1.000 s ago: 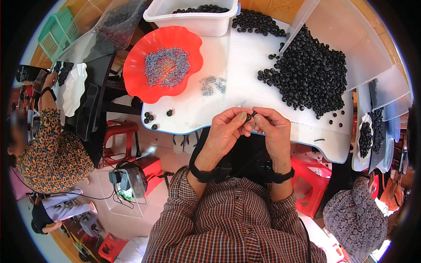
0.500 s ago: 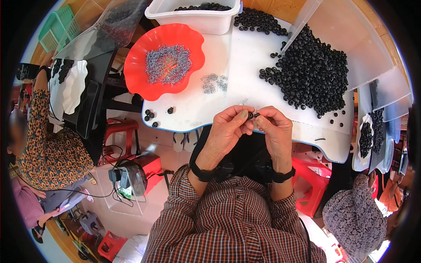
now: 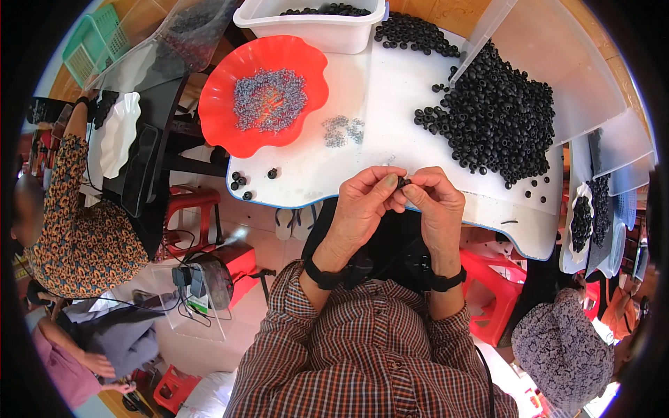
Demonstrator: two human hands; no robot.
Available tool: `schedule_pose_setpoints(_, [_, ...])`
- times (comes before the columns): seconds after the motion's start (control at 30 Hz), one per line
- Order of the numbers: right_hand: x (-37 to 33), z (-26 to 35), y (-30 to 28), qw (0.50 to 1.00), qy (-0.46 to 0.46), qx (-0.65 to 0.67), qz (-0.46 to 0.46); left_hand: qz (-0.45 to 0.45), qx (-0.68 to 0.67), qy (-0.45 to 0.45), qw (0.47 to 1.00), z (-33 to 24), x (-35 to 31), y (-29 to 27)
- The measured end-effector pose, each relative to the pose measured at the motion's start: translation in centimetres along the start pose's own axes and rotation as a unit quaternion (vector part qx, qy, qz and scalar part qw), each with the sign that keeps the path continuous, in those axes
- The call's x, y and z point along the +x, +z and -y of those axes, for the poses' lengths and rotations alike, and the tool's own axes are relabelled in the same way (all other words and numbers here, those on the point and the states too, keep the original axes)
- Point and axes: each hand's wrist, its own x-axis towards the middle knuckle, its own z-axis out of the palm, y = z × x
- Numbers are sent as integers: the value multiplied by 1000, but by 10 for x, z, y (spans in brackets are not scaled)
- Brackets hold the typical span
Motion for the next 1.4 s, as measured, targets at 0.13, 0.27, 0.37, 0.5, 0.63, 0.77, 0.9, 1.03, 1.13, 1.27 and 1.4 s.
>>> schedule_pose_setpoints(0.13, [0, -1, 0, 1000, -3, 0, 2, -7, 4, 2, 1000, 0, -1, 1])
schedule_pose_setpoints(0.27, [0, 0, 1, 1000, -20, -18, 4, -10, 20, 14, 1000, 0, -1, 2])
schedule_pose_setpoints(0.37, [0, 2, 2, 999, -27, -42, 3, -21, 41, 25, 999, 1, -1, 3])
schedule_pose_setpoints(0.5, [0, 3, 3, 996, -45, -80, 7, -40, 94, 52, 993, -3, -3, 7])
schedule_pose_setpoints(0.63, [-1, 3, 2, 992, -58, -112, 5, -39, 129, 56, 989, -6, -4, 8])
schedule_pose_setpoints(0.77, [-1, 7, 3, 986, -79, -145, 5, -47, 166, 62, 983, -13, -7, 14])
schedule_pose_setpoints(0.9, [-1, 11, 6, 982, -91, -163, 5, -54, 155, 68, 984, -15, -9, 16])
schedule_pose_setpoints(1.03, [-1, 13, 7, 977, -103, -188, 11, -39, 156, 65, 985, -14, -9, 11])
schedule_pose_setpoints(1.13, [-2, 14, 5, 971, -116, -210, 17, -32, 160, 54, 985, -13, -9, 9])
schedule_pose_setpoints(1.27, [-2, 15, 2, 959, -130, -250, 23, -41, 157, 31, 986, -14, -9, 11])
schedule_pose_setpoints(1.4, [-2, 17, 0, 952, -140, -271, 31, -45, 184, 30, 981, -13, -10, 12])
